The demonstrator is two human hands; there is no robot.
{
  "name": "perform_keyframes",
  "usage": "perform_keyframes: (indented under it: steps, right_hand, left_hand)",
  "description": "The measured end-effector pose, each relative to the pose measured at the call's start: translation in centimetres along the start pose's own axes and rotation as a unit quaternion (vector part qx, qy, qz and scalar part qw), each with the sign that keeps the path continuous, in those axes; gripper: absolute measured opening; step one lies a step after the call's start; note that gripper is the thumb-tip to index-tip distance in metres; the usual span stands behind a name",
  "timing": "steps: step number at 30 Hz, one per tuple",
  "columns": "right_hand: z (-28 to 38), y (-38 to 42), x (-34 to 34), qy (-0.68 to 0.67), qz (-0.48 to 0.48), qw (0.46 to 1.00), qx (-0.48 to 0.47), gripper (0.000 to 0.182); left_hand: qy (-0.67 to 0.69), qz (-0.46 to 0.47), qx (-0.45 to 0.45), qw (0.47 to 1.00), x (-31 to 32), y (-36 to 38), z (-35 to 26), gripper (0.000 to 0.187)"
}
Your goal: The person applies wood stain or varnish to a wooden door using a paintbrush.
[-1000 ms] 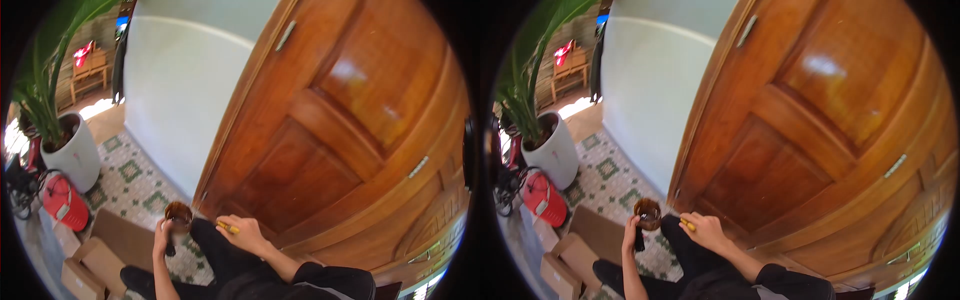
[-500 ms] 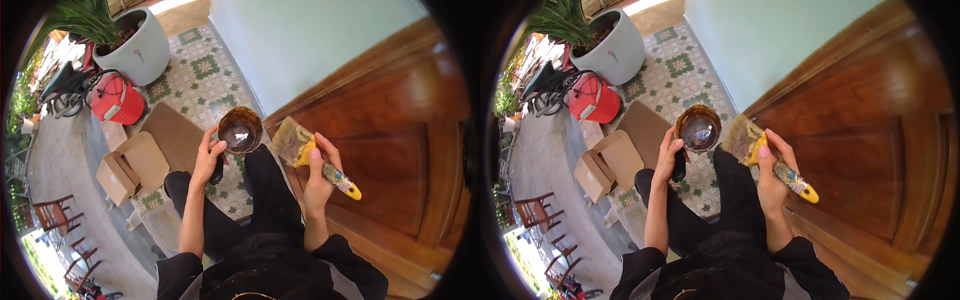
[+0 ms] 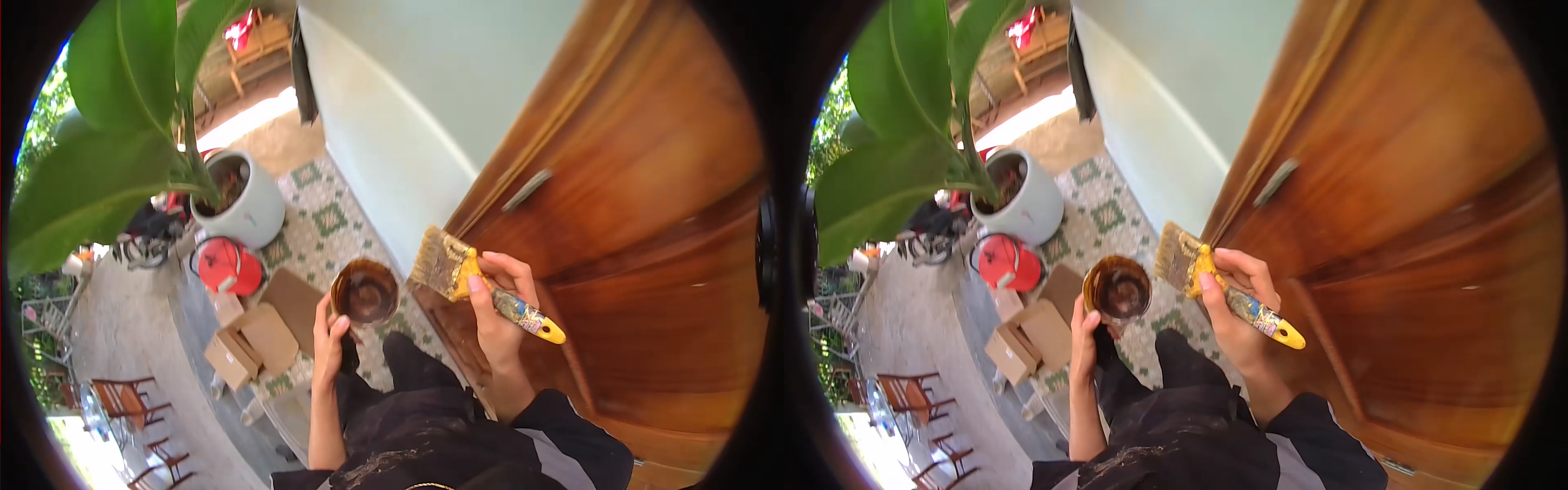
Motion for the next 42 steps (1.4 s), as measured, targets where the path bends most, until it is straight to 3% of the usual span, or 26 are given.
perform_keyframes:
  steps: [6,7,8,9,14,16,18,19,24,28,30,32,34,36,38,40,42]
  right_hand:
    - [9.4,-4.3,-3.4,0.176,0.020,0.974,-0.143,0.028]
    - [10.2,-4.9,-3.3,0.189,0.007,0.957,-0.221,0.028]
    - [10.6,-4.8,-3.4,0.186,0.000,0.956,-0.229,0.028]
    - [10.9,-4.5,-3.6,0.177,-0.011,0.963,-0.205,0.026]
    - [11.7,-3.3,-3.5,0.115,-0.015,0.986,-0.123,0.021]
    - [11.8,-3.3,-3.5,0.112,-0.021,0.986,-0.119,0.020]
    - [11.9,-3.3,-3.5,0.142,-0.011,0.985,-0.099,0.018]
    - [11.5,-3.6,-3.8,0.181,-0.005,0.972,-0.151,0.019]
    - [14.3,-3.3,-3.8,0.247,-0.040,0.949,-0.191,0.020]
    - [17.3,-5.0,-4.7,0.351,-0.087,0.882,-0.303,0.014]
    - [18.2,-6.1,-5.2,0.357,-0.142,0.869,-0.313,0.011]
    - [19.3,-7.7,-4.8,0.271,-0.180,0.881,-0.344,0.012]
    - [19.8,-10.2,-3.9,0.257,-0.224,0.837,-0.428,0.015]
    - [19.5,-12.5,-2.3,0.243,-0.249,0.820,-0.454,0.016]
    - [18.0,-14.2,-1.1,0.272,-0.213,0.829,-0.441,0.015]
    - [14.1,-14.1,-0.4,0.306,-0.242,0.796,-0.463,0.014]
    - [10.6,-12.0,0.0,0.328,-0.265,0.811,-0.406,0.015]
  left_hand:
    - [-0.003,-0.027,-0.025,0.999,2.1,4.2,-3.4,0.072]
    - [-0.007,-0.035,-0.035,0.999,2.6,5.0,-4.0,0.063]
    - [-0.009,-0.042,-0.044,0.998,2.7,5.5,-4.2,0.055]
    - [0.023,-0.032,-0.055,0.998,2.4,5.7,-3.9,0.063]
    - [0.025,-0.022,-0.050,0.998,1.4,6.3,-3.6,0.062]
    - [-0.015,-0.026,-0.049,0.998,1.8,6.2,-4.4,0.045]
    - [-0.015,-0.010,-0.051,0.999,1.9,5.7,-5.0,0.047]
    - [-0.014,0.001,-0.056,0.998,1.7,5.3,-5.0,0.048]
    - [-0.026,0.049,-0.062,0.997,1.0,4.1,-6.6,0.052]
    - [-0.032,0.099,-0.071,0.992,0.1,3.0,-7.5,0.055]
    - [-0.044,0.118,-0.080,0.989,-0.8,2.8,-8.1,0.057]
    - [-0.035,0.136,-0.092,0.986,-1.7,2.5,-8.5,0.068]
    - [-0.039,0.147,-0.104,0.983,-2.6,1.9,-8.5,0.070]
    - [-0.043,0.158,-0.114,0.980,-3.3,1.7,-8.9,0.071]
    - [-0.046,0.174,-0.106,0.978,-3.5,1.4,-9.4,0.070]
    - [-0.043,0.175,-0.113,0.977,-4.0,1.3,-9.6,0.070]
    - [-0.037,0.177,-0.114,0.977,-4.2,1.2,-10.0,0.069]
Point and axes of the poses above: each hand's wrist, its own y-axis away from the middle knuckle, its own x-axis out of the palm, z = x × y, the point moved 1 cm from there along -y, towards the middle knuckle, and after that the axes turned 1 degree about -y, right-handed, at the moved point
